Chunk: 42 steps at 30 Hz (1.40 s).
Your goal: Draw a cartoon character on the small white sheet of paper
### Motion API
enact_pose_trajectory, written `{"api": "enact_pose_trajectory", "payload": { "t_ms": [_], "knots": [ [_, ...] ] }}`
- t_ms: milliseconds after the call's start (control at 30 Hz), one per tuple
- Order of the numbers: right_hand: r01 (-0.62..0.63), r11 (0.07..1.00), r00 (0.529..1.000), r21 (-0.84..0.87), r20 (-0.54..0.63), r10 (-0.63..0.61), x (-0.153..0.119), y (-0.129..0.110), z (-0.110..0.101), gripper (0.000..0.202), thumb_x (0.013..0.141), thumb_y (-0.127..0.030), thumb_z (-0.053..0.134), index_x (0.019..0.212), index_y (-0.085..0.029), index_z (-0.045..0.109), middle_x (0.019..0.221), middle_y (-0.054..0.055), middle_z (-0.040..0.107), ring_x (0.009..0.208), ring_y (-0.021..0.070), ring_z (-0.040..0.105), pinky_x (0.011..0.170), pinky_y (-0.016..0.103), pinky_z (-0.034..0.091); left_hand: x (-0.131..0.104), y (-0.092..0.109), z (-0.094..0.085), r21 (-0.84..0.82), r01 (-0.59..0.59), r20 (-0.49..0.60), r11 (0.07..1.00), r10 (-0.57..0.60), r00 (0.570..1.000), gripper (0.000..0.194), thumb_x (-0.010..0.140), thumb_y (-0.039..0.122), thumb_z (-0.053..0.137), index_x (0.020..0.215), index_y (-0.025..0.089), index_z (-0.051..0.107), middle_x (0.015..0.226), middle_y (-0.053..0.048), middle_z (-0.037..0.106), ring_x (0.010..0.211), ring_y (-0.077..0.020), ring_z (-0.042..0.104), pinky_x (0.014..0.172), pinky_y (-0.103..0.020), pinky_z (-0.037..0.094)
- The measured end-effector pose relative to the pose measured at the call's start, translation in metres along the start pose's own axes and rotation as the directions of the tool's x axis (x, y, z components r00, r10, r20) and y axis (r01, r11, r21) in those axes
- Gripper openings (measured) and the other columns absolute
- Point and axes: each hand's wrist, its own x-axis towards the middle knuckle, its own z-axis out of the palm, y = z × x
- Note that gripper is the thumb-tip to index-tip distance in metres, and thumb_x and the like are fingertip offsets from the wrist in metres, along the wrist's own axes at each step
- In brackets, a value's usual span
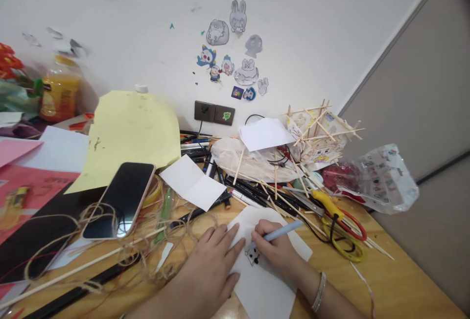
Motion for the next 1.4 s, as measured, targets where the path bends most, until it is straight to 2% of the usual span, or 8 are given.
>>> {"api": "enact_pose_trajectory", "payload": {
  "t_ms": [333,533,733,933,1100,1200,1300,1400],
  "knots": [
    [0.107,0.982,0.993,-0.156,0.061,-0.098,0.0002,0.0045,-0.0016,0.035,0.082,-0.027,0.044,0.052,-0.022,0.026,0.049,-0.005,0.035,0.049,0.0115,0.034,0.048,0.024,0.026,-0.0002,0.0015,-0.0031,-0.005,0.001,0.032,1.0,-0.001,0.999,0.056,0.086,0.023,0.05,0.14,0.018,0.04,0.147,-0.013,0.034,0.128,-0.0367,0.036,0.103,-0.058,0.03],
    [0.148,0.975,0.987,-0.168,0.083,-0.136,-0.0001,0.0031,-0.0027,0.036,0.082,-0.024,0.045,0.052,-0.022,0.025,0.048,-0.006,0.034,0.048,0.0106,0.034,0.045,0.023,0.026,-0.0014,0.0014,-0.0015,-0.002,-0.005,0.006,1.0,0.005,1.0,0.055,0.086,0.023,0.051,0.14,0.018,0.041,0.146,-0.013,0.034,0.128,-0.0375,0.036,0.103,-0.058,0.03],
    [0.166,0.961,0.984,-0.222,0.1,-0.147,-0.0008,0.0032,-0.0022,0.034,0.081,-0.023,0.042,0.052,-0.022,0.025,0.049,-0.006,0.033,0.048,0.0109,0.035,0.048,0.025,0.026,0.0003,0.0012,0.0004,0.044,-0.022,-0.028,0.999,0.023,0.999,0.055,0.084,0.023,0.053,0.138,0.018,0.044,0.145,-0.013,0.037,0.126,-0.0358,0.039,0.102,-0.056,0.031],
    [0.148,0.957,0.988,-0.248,0.081,-0.131,-0.0002,0.0041,-0.0021,0.032,0.08,-0.023,0.041,0.052,-0.023,0.025,0.049,-0.006,0.033,0.048,0.0115,0.034,0.049,0.025,0.025,0.0013,0.0029,-0.0043,0.02,-0.008,0.001,1.0,0.008,1.0,0.056,0.083,0.021,0.054,0.138,0.018,0.044,0.145,-0.015,0.037,0.125,-0.0376,0.039,0.1,-0.058,0.033],
    [0.182,0.953,0.982,-0.243,0.091,-0.165,-0.0009,0.0041,-0.0018,0.033,0.08,-0.023,0.042,0.053,-0.023,0.024,0.049,-0.006,0.032,0.048,0.0114,0.035,0.05,0.025,0.025,-0.0008,0.0028,-0.0025,0.027,-0.019,0.001,0.999,0.019,1.0,0.056,0.085,0.022,0.051,0.14,0.017,0.042,0.146,-0.015,0.035,0.126,-0.0379,0.038,0.101,-0.058,0.032],
    [0.156,0.96,0.987,-0.233,0.065,-0.145,-0.0009,0.0038,-0.0017,0.033,0.081,-0.022,0.042,0.052,-0.022,0.025,0.049,-0.006,0.033,0.048,0.0112,0.034,0.049,0.025,0.025,-0.0005,0.0024,-0.0014,0.026,-0.013,0.005,1.0,0.013,1.0,0.057,0.084,0.022,0.052,0.14,0.018,0.042,0.145,-0.015,0.035,0.126,-0.0384,0.038,0.1,-0.059,0.032],
    [0.123,0.968,0.992,-0.219,0.052,-0.114,-0.0008,0.0035,-0.0021,0.034,0.082,-0.021,0.043,0.052,-0.022,0.027,0.049,-0.006,0.034,0.048,0.011,0.035,0.048,0.024,0.026,-0.0002,0.0022,-0.0007,0.018,-0.023,-0.023,1.0,0.024,0.999,0.055,0.083,0.021,0.053,0.137,0.017,0.045,0.144,-0.016,0.037,0.125,-0.038,0.04,0.1,-0.059,0.033],
    [0.15,0.961,0.988,-0.234,0.072,-0.136,-0.0009,0.0035,-0.0023,0.036,0.082,-0.02,0.046,0.052,-0.022,0.026,0.048,-0.006,0.034,0.048,0.011,0.035,0.049,0.025,0.026,-0.0005,0.002,0.0003,0.022,-0.034,-0.053,0.999,0.035,0.998,0.054,0.083,0.021,0.054,0.136,0.016,0.047,0.143,-0.016,0.039,0.123,-0.038,0.041,0.099,-0.059,0.033]
  ]
}}
